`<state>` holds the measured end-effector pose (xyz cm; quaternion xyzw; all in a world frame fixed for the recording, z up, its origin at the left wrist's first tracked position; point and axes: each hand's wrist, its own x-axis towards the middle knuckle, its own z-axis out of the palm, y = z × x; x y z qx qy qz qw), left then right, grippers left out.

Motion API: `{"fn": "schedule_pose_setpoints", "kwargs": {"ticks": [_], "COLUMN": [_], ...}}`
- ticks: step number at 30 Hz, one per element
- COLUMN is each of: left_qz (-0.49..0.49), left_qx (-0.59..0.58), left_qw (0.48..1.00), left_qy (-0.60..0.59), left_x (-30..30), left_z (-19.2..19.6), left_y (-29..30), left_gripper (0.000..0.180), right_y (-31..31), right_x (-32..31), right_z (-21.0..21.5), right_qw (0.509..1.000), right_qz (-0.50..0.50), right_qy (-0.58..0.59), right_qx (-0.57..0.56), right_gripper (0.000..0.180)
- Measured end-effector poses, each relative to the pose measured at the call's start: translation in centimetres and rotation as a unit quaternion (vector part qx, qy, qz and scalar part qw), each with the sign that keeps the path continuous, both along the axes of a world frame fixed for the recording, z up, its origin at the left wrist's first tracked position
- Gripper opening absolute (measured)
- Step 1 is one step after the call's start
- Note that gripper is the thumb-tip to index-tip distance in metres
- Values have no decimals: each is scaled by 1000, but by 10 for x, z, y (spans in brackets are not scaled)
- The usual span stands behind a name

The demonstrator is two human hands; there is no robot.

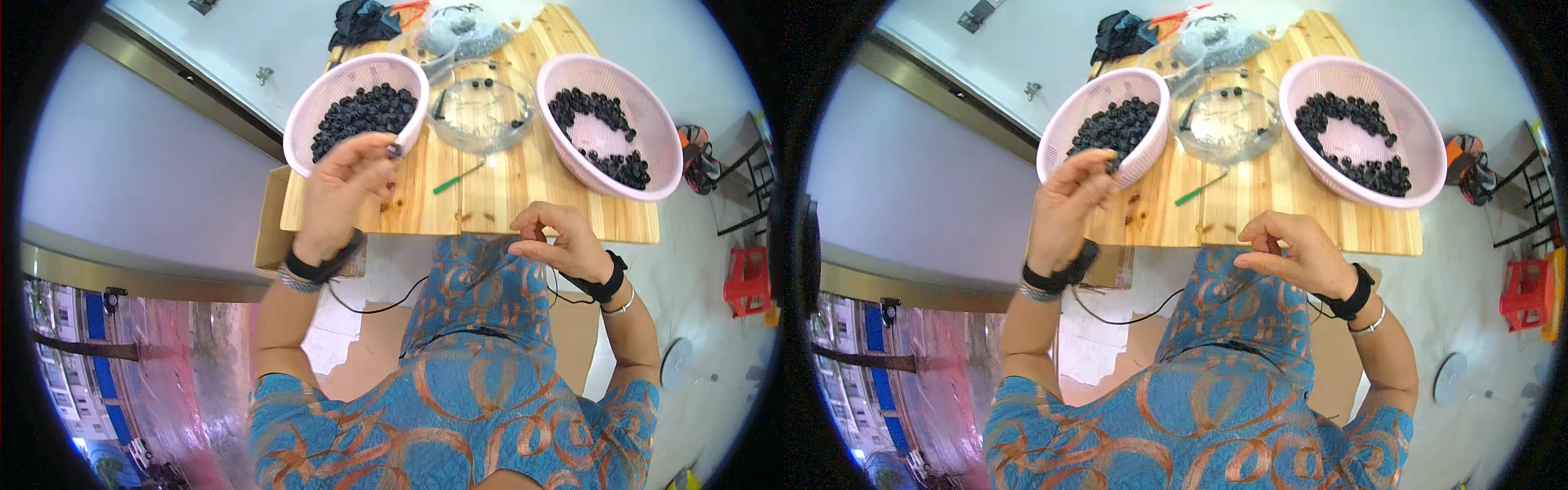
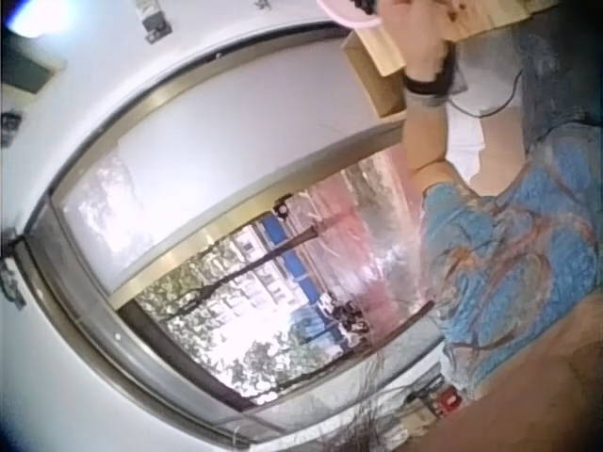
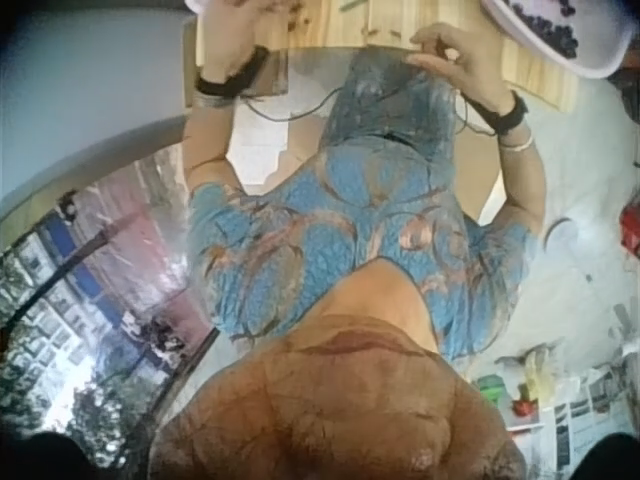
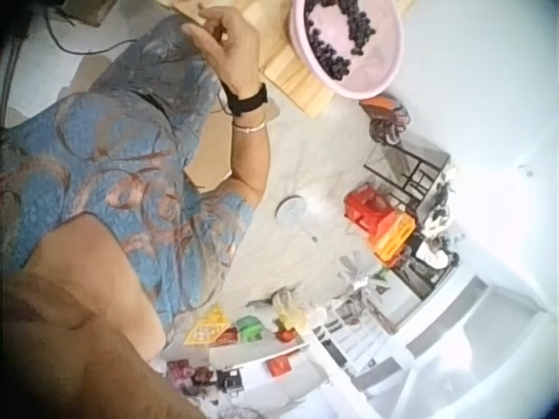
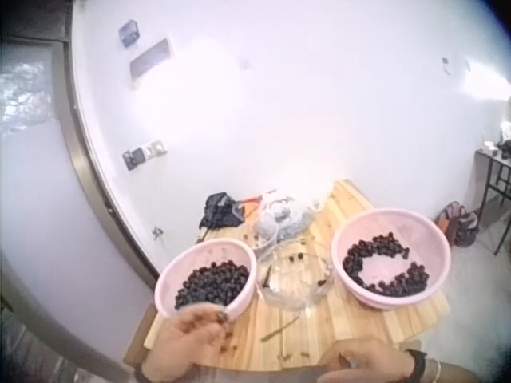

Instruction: Assembling small black plastic components by inserting metal pins and organizing them into containers.

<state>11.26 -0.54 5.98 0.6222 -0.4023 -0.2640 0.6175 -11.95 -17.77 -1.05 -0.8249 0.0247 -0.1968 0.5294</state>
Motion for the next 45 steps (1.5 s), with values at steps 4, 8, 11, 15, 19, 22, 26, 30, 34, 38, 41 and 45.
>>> {"fn": "schedule_pose_setpoints", "kwargs": {"ticks": [4, 8, 11, 15, 19, 22, 26, 30, 34, 38, 41, 45], "left_qz": [64, 74, 54, -26, -158, -261, -262, -171, -153, -210, -241, -284], "left_qx": [54, 118, 150, 200, 194, 180, 267, 370, 476, 504, 509, 517], "left_qw": [984, 958, 944, 924, 875, 789, 710, 629, 552, 517, 522, 454], "left_qy": [-159, -249, -289, -324, -414, -526, -596, -662, -668, -659, -640, -668], "left_x": [70, 112, 129, 130, 125, 111, 118, 176, 199, 202, 212, 237], "left_z": [21, 24, 24, 44, 54, 44, 41, 16, -10, -31, -54, -85], "left_y": [4, -5, -11, -40, -97, -163, -235, -280, -292, -300, -309, -332], "left_gripper": [23, 23, 24, 23, 23, 21, 20, 20, 20, 33, 33, 29], "right_y": [-6, -12, -20, -36, -43, -46, -43, -33, -30, -36, -39, -47], "right_x": [18, 28, 32, 33, 40, 37, 28, 6, -16, -23, -20, -10], "right_z": [17, 44, 55, 82, 110, 115, 105, 95, 76, 63, 60, 53], "right_qw": [999, 994, 987, 960, 954, 950, 949, 949, 959, 960, 960, 963], "right_qz": [-30, -69, -80, -94, -86, -98, -102, -76, -34, -8, 3, 6], "right_qy": [11, 13, 8, 43, 24, 37, 46, 67, 80, 96, 105, 99], "right_qx": [-5, -82, -137, -262, -286, -294, -294, -298, -269, -262, -261, -252], "right_gripper": [21, 19, 21, 21, 21, 22, 23, 25, 27, 26, 25, 22]}}
